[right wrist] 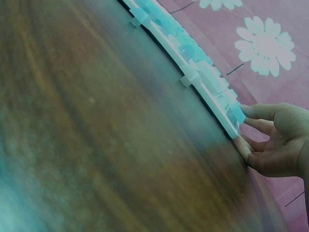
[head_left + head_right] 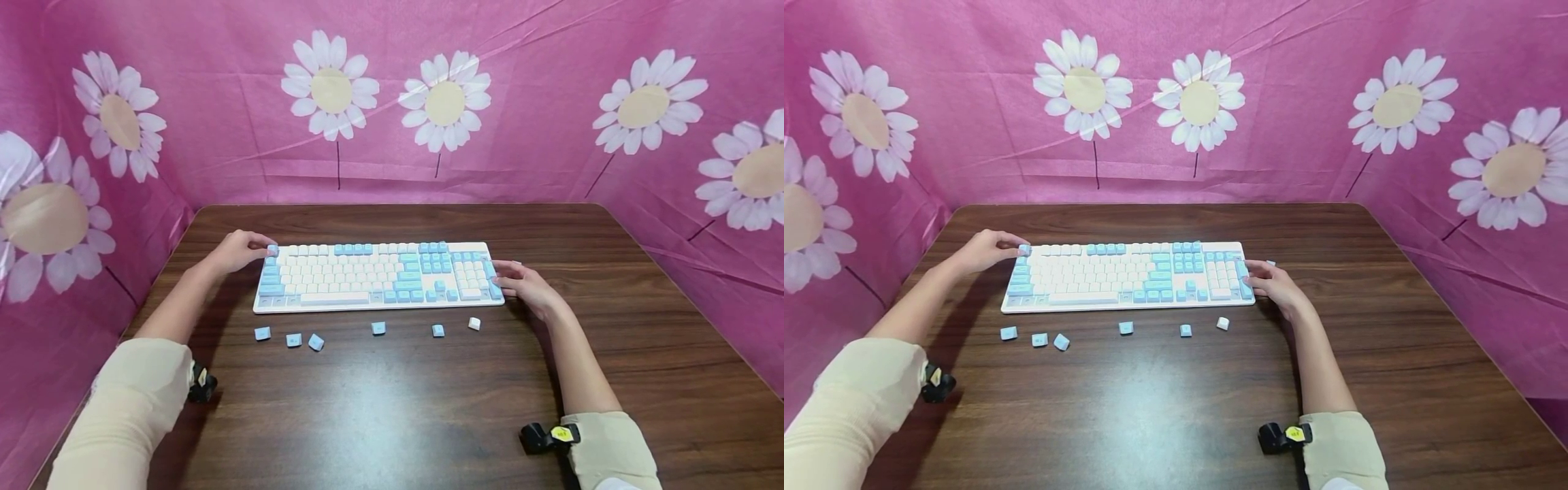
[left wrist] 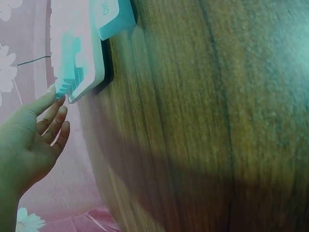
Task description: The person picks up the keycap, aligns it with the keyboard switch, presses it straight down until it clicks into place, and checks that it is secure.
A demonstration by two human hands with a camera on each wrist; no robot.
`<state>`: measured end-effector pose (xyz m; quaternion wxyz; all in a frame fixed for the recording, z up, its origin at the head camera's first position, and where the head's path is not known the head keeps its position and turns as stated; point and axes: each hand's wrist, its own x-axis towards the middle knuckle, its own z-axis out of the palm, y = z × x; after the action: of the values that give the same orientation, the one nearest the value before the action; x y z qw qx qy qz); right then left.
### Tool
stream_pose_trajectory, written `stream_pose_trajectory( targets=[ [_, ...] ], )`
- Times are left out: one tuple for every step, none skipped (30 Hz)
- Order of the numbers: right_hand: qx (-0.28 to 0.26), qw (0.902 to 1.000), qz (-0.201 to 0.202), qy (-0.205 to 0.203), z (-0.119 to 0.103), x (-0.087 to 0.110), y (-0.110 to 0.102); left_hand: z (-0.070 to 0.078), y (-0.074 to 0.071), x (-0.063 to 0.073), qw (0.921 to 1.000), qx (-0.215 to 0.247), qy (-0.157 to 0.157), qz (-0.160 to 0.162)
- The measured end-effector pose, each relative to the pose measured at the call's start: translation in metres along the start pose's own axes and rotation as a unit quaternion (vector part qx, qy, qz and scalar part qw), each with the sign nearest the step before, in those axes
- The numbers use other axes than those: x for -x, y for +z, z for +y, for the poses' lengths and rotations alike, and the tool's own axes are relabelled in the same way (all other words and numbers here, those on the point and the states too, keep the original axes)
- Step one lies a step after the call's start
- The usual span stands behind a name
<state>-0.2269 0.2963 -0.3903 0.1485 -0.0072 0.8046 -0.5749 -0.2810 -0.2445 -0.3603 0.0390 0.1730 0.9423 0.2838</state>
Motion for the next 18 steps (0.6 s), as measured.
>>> stream_pose_trajectory(
  targets=[
    [-0.001, 1.0000, 0.000, 0.000, -0.0003, 0.0002, 0.0001, 0.0000, 0.0003, -0.0002, 1.0000, 0.001, 0.000, 0.000],
    [-0.002, 1.0000, 0.001, 0.000, -0.0006, 0.0004, 0.0001, 0.0002, 0.0004, -0.0002, 1.0000, 0.001, 0.000, 0.001],
    [-0.002, 1.0000, 0.001, 0.000, -0.0003, 0.0001, 0.0001, 0.0005, 0.0004, -0.0003, 1.0000, 0.002, 0.000, 0.002],
    [-0.003, 1.0000, 0.001, 0.001, -0.0004, -0.0001, 0.0001, 0.0007, 0.0005, -0.0004, 1.0000, 0.002, 0.001, 0.003],
    [-0.004, 1.0000, 0.001, 0.001, -0.0004, -0.0001, 0.0000, 0.0010, 0.0004, -0.0005, 1.0000, 0.002, 0.002, 0.004],
    [-0.005, 1.0000, 0.002, 0.001, -0.0005, 0.0000, -0.0001, 0.0012, 0.0003, -0.0005, 1.0000, 0.002, 0.003, 0.005],
    [-0.005, 1.0000, 0.001, 0.001, -0.0004, -0.0001, -0.0001, 0.0013, 0.0002, -0.0006, 1.0000, 0.001, 0.004, 0.006],
    [-0.006, 1.0000, 0.001, 0.001, -0.0002, -0.0001, -0.0002, 0.0014, 0.0001, -0.0006, 1.0000, 0.001, 0.005, 0.007],
    [-0.006, 1.0000, 0.001, 0.001, -0.0001, -0.0001, -0.0002, 0.0015, 0.0001, -0.0007, 1.0000, 0.001, 0.005, 0.008],
    [-0.008, 1.0000, 0.001, 0.001, -0.0002, 0.0000, -0.0002, 0.0016, 0.0001, -0.0007, 1.0000, 0.001, 0.005, 0.008],
    [-0.007, 1.0000, 0.001, 0.001, -0.0001, 0.0001, -0.0003, 0.0015, 0.0002, -0.0008, 1.0000, 0.002, 0.003, 0.007],
    [-0.008, 1.0000, 0.001, 0.001, -0.0002, 0.0002, -0.0001, 0.0015, 0.0003, -0.0009, 1.0000, 0.003, 0.002, 0.005],
    [-0.008, 1.0000, 0.001, 0.001, -0.0004, 0.0003, 0.0001, 0.0014, 0.0004, -0.0010, 1.0000, 0.004, 0.000, 0.003],
    [-0.009, 1.0000, 0.002, 0.002, -0.0003, 0.0003, 0.0002, 0.0011, 0.0006, -0.0012, 1.0000, 0.006, -0.002, 0.001],
    [-0.009, 1.0000, 0.002, 0.002, -0.0004, 0.0005, 0.0003, 0.0010, 0.0008, -0.0013, 1.0000, 0.007, -0.004, 0.000],
    [-0.008, 1.0000, 0.003, 0.001, -0.0004, 0.0005, 0.0005, 0.0009, 0.0009, -0.0013, 1.0000, 0.008, -0.005, -0.001],
    [-0.007, 1.0000, 0.003, 0.000, -0.0002, 0.0005, 0.0005, 0.0008, 0.0010, -0.0013, 1.0000, 0.007, -0.006, -0.001],
    [-0.008, 1.0000, 0.003, 0.001, -0.0005, 0.0007, 0.0005, 0.0009, 0.0011, -0.0013, 0.9999, 0.009, -0.007, -0.001]
  ],
)
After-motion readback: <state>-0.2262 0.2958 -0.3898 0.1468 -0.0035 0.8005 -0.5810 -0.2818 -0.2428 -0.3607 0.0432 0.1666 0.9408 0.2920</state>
